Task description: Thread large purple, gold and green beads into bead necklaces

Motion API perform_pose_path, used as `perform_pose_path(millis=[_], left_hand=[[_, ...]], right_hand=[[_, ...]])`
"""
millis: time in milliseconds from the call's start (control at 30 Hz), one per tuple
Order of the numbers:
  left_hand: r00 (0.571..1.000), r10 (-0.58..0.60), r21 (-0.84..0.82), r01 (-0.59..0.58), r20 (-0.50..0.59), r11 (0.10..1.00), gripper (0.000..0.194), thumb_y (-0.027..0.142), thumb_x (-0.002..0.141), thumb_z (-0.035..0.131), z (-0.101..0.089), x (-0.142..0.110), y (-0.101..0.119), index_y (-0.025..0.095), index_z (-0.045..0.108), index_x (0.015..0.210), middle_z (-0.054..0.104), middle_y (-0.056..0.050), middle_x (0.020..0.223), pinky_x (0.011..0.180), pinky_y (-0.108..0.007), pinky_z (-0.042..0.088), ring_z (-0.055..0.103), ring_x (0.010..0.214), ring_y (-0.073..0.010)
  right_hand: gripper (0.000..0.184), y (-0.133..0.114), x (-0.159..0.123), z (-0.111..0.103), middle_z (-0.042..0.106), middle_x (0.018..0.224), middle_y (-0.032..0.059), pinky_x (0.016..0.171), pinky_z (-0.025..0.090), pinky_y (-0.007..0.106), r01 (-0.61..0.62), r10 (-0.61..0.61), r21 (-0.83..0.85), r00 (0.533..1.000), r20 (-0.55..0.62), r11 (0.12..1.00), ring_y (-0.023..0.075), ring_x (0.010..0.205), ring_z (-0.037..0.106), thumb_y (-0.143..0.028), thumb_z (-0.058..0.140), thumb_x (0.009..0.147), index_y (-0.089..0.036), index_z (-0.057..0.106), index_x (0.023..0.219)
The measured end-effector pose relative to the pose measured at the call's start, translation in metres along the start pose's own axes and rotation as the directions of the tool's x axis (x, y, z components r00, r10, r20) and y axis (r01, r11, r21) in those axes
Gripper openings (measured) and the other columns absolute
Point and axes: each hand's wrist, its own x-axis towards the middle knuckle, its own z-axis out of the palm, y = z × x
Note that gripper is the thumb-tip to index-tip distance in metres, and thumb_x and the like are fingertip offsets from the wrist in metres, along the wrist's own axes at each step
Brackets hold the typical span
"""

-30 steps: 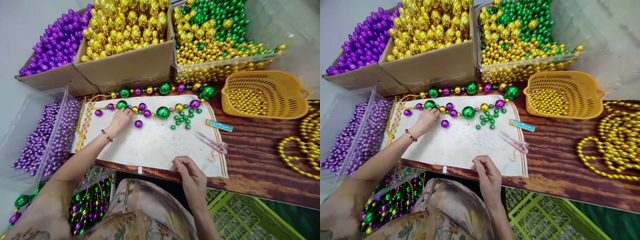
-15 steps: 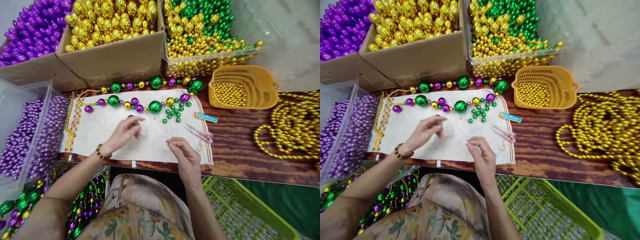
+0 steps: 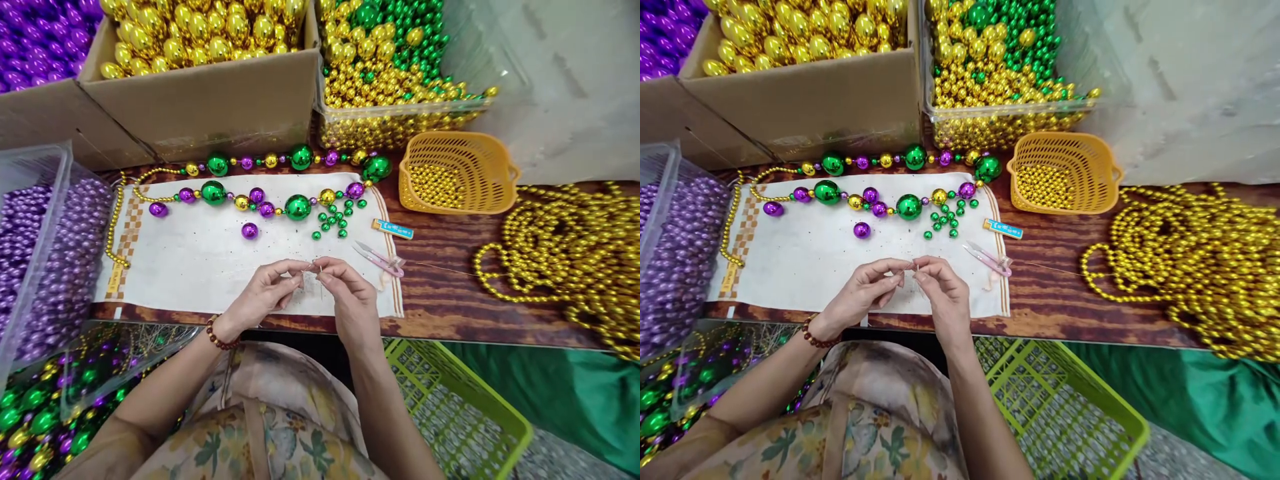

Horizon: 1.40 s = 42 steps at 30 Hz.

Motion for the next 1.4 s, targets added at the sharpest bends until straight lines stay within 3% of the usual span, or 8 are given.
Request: perform_pose_path(millis=[167,467,967,1400], left_hand=[[0.997,0.013,0.01,-0.014,0.077,1.0,0.038,0.037,0.089,0.069,-0.0018,-0.0022,0.0001,0.021,0.069,0.124,0.052,0.003,0.082,0.041,-0.017,0.025,0.034,0.046,0.0006],[0.99,0.02,0.021,-0.023,0.139,1.0,0.035,0.036,0.092,0.065,-0.0024,-0.0041,0.0033,0.022,0.067,0.124,0.053,0.002,0.084,0.041,-0.017,0.027,0.037,0.047,-0.0002],[0.994,0.045,0.099,-0.056,0.104,0.994,0.033,0.038,0.093,0.064,-0.0053,-0.0057,0.0036,0.018,0.07,0.118,0.053,0.002,0.075,0.043,-0.017,0.028,0.037,0.049,-0.0029],[0.989,0.089,0.13,-0.104,0.12,0.986,0.028,0.034,0.095,0.061,-0.0081,-0.0049,0.0007,0.02,0.071,0.116,0.054,-0.001,0.086,0.043,-0.018,0.029,0.037,0.051,-0.0022]], right_hand=[[0.011,-0.0027,-0.0013,-0.001,0.068,0.104,0.0042,0.093,0.044,0.035,0.003,-0.003,-0.045,1.0,-0.001,0.999,0.0211,0.104,0.06,-0.025,0.07,0.084,-0.022,0.069,0.073],[0.011,-0.006,-0.0059,0.0026,0.065,0.102,0.0033,0.093,0.044,0.035,0.002,0.0,-0.041,0.999,0.037,0.999,0.0198,0.101,0.059,-0.022,0.07,0.084,-0.022,0.07,0.073],[0.012,-0.0059,-0.007,0.0063,0.065,0.101,0.004,0.09,0.045,0.035,-0.015,0.017,-0.064,0.999,0.029,0.998,0.0206,0.099,0.06,-0.025,0.068,0.085,-0.022,0.068,0.074],[0.012,-0.0041,-0.0062,0.0068,0.066,0.098,0.0041,0.087,0.046,0.034,-0.024,0.025,-0.055,0.999,0.025,0.998,0.0199,0.095,0.06,-0.026,0.067,0.086,-0.022,0.068,0.074]])
